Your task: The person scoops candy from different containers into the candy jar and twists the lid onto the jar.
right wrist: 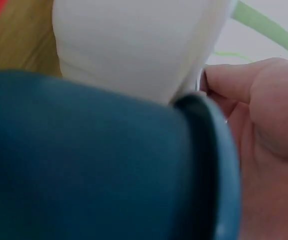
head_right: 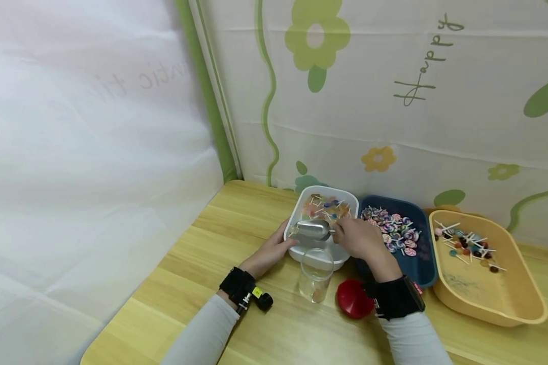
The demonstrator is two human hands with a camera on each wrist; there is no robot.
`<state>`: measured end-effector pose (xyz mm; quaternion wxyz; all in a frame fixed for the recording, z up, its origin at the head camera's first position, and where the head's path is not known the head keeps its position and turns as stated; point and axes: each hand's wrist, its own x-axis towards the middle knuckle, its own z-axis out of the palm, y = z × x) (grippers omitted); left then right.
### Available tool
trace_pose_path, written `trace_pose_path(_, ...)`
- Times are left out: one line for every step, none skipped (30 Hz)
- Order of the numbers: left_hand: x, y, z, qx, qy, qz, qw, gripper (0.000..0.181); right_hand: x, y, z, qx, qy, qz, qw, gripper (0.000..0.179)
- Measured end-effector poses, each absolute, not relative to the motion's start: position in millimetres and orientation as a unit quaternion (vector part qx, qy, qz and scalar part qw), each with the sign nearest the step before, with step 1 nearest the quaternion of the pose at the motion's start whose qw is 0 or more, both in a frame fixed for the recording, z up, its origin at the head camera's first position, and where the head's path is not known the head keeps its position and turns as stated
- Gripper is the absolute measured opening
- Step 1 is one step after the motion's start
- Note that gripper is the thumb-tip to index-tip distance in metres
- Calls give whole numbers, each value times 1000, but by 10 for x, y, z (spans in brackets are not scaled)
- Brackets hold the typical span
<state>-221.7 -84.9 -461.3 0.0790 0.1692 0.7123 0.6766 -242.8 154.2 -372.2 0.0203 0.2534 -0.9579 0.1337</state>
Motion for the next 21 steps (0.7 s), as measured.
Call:
trace_pose_path(-2214,-847,-4612,173,710,678,79,67,-2427,1559,-3707,253,-957,144,13,22)
trace_pose_path(-2208,-846,-4610,174,710,678,78,67,-2423,1573,-3689,253,-955,154,5,23)
trace_pose_path(-2201,-845,-4603,175,710,678,78,67,-2422,1585,-3673,253,-953,164,-3,25)
trace_pose_path(-2192,-845,-4592,175,709,679,78,68,-2422,1596,-3661,253,-951,175,-14,26)
trace_pose_path(-2180,-846,-4576,176,709,678,78,68,-2423,1604,-3650,253,-949,185,-24,27)
trace_pose_path(-2165,-848,-4555,179,710,676,78,69,-2421,1612,-3642,252,-947,194,-33,28)
trace_pose_path(-2148,-849,-4527,180,712,675,77,69,-2424,1621,-3635,254,-945,203,-37,28)
trace_pose_path(-2129,-851,-4499,182,712,673,78,69,-2428,1631,-3634,255,-942,212,-40,29)
trace_pose_path(-2112,-853,-4472,184,713,672,79,70,-2434,1643,-3637,257,-940,221,-40,29)
trace_pose_path(-2094,-856,-4447,186,713,671,80,70,-2438,1657,-3641,259,-937,231,-35,29)
trace_pose_path(-2076,-857,-4426,187,714,670,80,70,-2439,1671,-3640,262,-933,245,-33,30)
trace_pose_path(-2060,-857,-4409,187,713,671,79,70,-2438,1687,-3633,265,-927,262,-30,30)
trace_pose_path(-2049,-856,-4399,186,713,671,79,70,-2436,1704,-3622,270,-921,280,-26,30)
trace_pose_path(-2042,-857,-4394,187,713,671,79,71,-2429,1723,-3605,273,-915,296,-22,31)
trace_pose_path(-2037,-857,-4391,188,712,672,80,70,-2419,1746,-3577,275,-909,312,-20,32)
trace_pose_path(-2035,-858,-4390,190,710,673,80,70,-2400,1771,-3537,276,-903,328,-18,32)
trace_pose_path(-2036,-858,-4391,190,710,674,79,69,-2379,1797,-3489,277,-898,342,-20,33)
trace_pose_path(-2040,-859,-4393,191,709,674,79,69,-2353,1826,-3434,278,-895,348,-16,33)
trace_pose_path(-2043,-861,-4394,192,709,674,81,69,-2326,1858,-3379,279,-893,352,-12,34)
trace_pose_path(-2047,-864,-4393,192,709,674,81,70,-2299,1892,-3319,280,-893,352,-7,35)
trace_pose_path(-2052,-867,-4391,192,708,675,80,70,-2265,1925,-3257,281,-892,353,-4,35)
